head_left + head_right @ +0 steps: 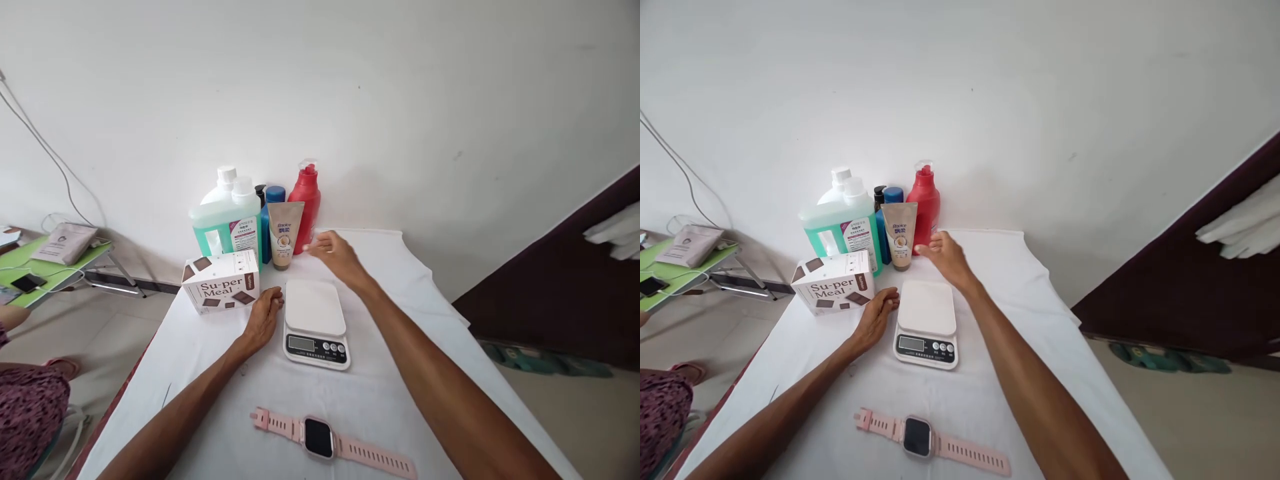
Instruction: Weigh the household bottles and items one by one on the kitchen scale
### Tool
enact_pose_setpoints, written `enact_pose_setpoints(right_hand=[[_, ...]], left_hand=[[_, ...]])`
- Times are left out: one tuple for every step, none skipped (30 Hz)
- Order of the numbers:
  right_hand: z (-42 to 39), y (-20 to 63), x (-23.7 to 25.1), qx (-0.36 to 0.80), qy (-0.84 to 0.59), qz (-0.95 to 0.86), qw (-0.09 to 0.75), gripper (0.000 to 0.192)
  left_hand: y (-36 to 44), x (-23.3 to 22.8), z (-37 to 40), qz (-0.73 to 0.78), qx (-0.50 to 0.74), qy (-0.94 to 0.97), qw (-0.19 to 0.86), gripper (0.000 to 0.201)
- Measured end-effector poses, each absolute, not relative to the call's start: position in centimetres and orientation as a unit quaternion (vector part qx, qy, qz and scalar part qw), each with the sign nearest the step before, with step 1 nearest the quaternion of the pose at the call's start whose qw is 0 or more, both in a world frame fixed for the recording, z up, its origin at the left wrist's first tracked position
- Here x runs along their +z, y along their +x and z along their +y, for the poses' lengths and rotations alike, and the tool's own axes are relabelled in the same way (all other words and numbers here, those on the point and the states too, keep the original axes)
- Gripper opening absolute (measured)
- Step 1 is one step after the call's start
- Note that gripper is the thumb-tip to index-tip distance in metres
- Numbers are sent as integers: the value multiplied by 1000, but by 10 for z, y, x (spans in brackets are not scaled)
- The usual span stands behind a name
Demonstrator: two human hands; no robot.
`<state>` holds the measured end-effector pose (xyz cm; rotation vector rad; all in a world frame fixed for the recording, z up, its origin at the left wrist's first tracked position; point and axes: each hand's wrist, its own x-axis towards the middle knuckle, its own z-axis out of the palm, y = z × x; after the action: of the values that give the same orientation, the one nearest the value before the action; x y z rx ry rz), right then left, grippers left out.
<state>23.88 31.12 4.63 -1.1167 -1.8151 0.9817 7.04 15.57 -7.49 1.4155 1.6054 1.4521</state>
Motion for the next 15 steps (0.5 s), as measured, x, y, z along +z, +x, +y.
enact_pose_setpoints(right_hand=[[314,219,44,390,-446,-712,378,65],[317,201,40,391,-455,-706,377,73],[319,185,35,387,-459,-703,382,76],[320,172,28,383,-465,-698,387,76],[322,161,22,377,-473,-695,390,76],[322,153,16,370,-482,-691,391,75],[323,147,11,363,-493,-688,390,74],[323,143,7,357,-504,-685,386,73],[324,141,4,352,-513,-683,383,72],[324,139,2,348,-517,-683,382,70],[324,138,1,345,-519,-682,383,68],[324,137,0,343,-518,-683,385,66],[324,137,0,341,-515,-684,388,65],[324,137,0,338,-514,-686,389,64],[325,138,1,336,-515,-687,388,63]], left_hand=[[72,-78,160,588,556,513,287,33],[74,-80,164,578,567,506,298,32],[75,-82,166,569,573,505,305,32],[76,-83,168,562,576,507,308,33],[76,-83,169,559,577,511,307,33],[76,-83,169,557,576,515,303,33],[76,-83,169,559,574,520,295,33],[76,-83,169,563,571,527,283,33],[77,-83,169,568,565,534,269,33],[77,-82,169,573,560,540,258,33],[78,-81,169,578,554,545,250,33],[78,-80,169,582,549,546,247,33],[79,-79,170,586,545,547,247,33],[79,-77,170,589,543,545,249,32],[80,-76,170,592,540,544,250,32]])
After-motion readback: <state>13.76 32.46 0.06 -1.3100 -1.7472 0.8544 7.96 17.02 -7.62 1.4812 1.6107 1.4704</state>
